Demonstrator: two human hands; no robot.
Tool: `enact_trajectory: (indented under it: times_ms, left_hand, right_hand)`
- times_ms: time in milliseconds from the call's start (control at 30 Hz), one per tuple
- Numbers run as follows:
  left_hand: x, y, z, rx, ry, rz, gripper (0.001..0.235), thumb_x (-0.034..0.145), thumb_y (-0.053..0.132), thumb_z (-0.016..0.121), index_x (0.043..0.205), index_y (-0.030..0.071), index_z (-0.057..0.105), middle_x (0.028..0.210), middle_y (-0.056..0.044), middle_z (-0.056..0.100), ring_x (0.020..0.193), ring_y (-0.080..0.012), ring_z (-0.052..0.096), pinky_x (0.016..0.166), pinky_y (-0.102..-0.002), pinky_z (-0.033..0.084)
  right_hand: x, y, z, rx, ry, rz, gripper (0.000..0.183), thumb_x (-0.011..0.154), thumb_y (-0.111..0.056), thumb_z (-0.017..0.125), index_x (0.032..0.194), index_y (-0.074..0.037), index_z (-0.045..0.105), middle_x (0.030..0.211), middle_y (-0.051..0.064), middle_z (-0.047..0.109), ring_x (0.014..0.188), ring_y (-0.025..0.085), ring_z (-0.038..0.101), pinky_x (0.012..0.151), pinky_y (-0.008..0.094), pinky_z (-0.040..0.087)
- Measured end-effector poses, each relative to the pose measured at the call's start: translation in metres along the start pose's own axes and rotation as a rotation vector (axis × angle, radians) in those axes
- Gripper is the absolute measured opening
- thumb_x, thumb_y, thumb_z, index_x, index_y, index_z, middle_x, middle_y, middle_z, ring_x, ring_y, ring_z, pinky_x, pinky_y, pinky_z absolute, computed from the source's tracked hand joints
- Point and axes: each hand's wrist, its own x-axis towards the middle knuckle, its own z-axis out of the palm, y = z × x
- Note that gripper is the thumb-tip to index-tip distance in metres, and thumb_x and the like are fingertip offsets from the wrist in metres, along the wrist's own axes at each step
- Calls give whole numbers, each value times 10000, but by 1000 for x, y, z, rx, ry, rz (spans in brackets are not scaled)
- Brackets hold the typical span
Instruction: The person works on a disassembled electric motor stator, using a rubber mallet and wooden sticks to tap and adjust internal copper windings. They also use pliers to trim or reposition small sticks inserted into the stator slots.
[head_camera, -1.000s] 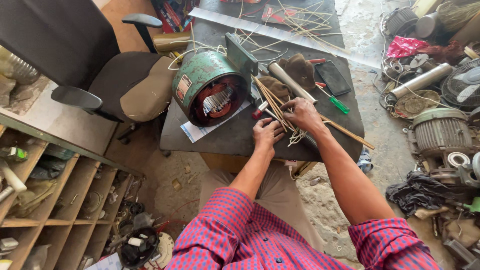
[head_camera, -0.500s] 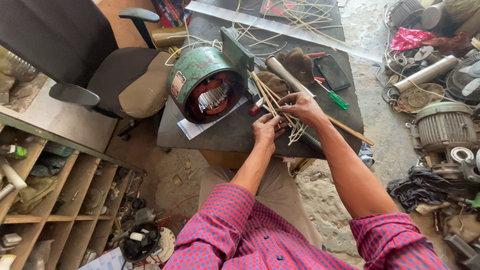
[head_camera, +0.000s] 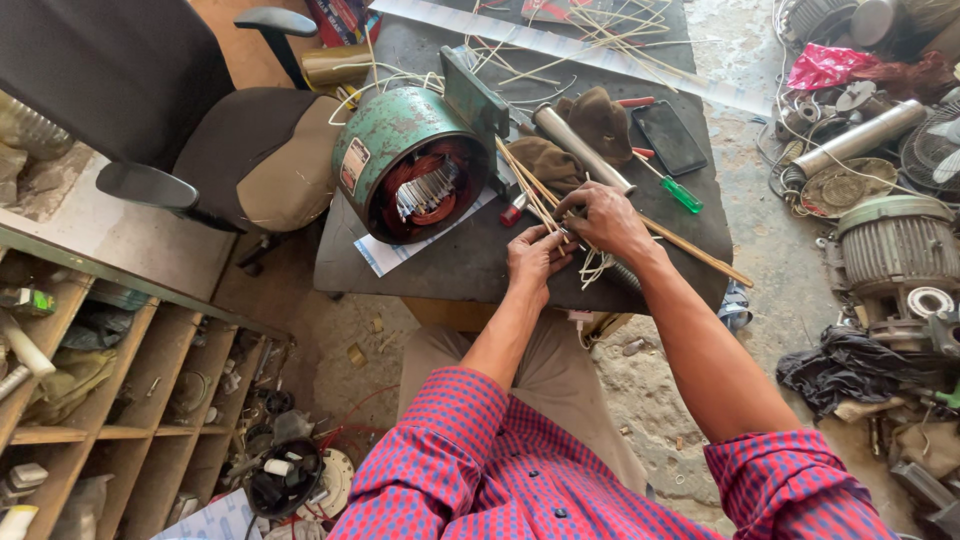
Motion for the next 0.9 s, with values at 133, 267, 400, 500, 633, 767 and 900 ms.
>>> enact_trajectory:
  times_ms: [133,267,400,500,633,767,900]
  left_hand:
    - [-3,0,2,13,-4,2,216,932,120,693,1130,38,669,951,-82,767,804,-192,764,691,-302,608]
    - [0,-1,2,-9,-9,-3,214,945,152,707,1130,49,676,941,-80,757,777,-191,760,691,-306,608]
    - [6,-4,-1,-15,-32,-15,202,953,148,710,1124,43,689,915,-85,757,749,-184,749,690,-322,614]
    - [9,-6,-3,-17,-41,-27,187,947,128,698,1116,48,687,910,-83,763,748,-191,753,687,-331,614]
    - [9,-5,-6,-24,-41,-33,175,933,97,691,1102,51,681,910,-91,768,756,-210,760,686,-348,616]
    - [9,-5,-6,-33,-36,-40,178,934,96,683,1104,47,666,928,-94,770,771,-214,765,700,-352,622]
    - [8,-5,-4,-17,-23,-35,175,942,95,686,1104,37,652,936,-100,764,772,-214,763,694,-347,612]
  right_hand:
    - [-1,-5,-6,169,-28,160,285,785,-160,766,1060,-87,782,910,149,772,854,252,754,811,366,572]
    - [-8,-13,-9,265,-10,217,304,822,-168,753,1110,-71,770,936,146,787,861,218,773,808,338,581]
    - [-16,-19,-10,253,-14,259,301,877,-165,739,1167,-92,775,944,157,784,880,211,771,824,337,576]
    - [-20,-22,-15,296,27,238,300,894,-162,736,1184,-87,753,965,139,787,895,207,769,820,338,578]
    - [-24,-27,-24,271,53,206,291,865,-129,726,1150,-78,750,989,115,793,904,210,775,825,340,589]
    - [-36,-32,-33,165,57,158,260,859,-144,747,1111,-84,768,980,137,781,898,272,765,825,376,576]
    - [-51,-39,-41,-35,108,63,212,882,-115,722,1080,-106,798,1033,176,749,900,358,724,806,439,553]
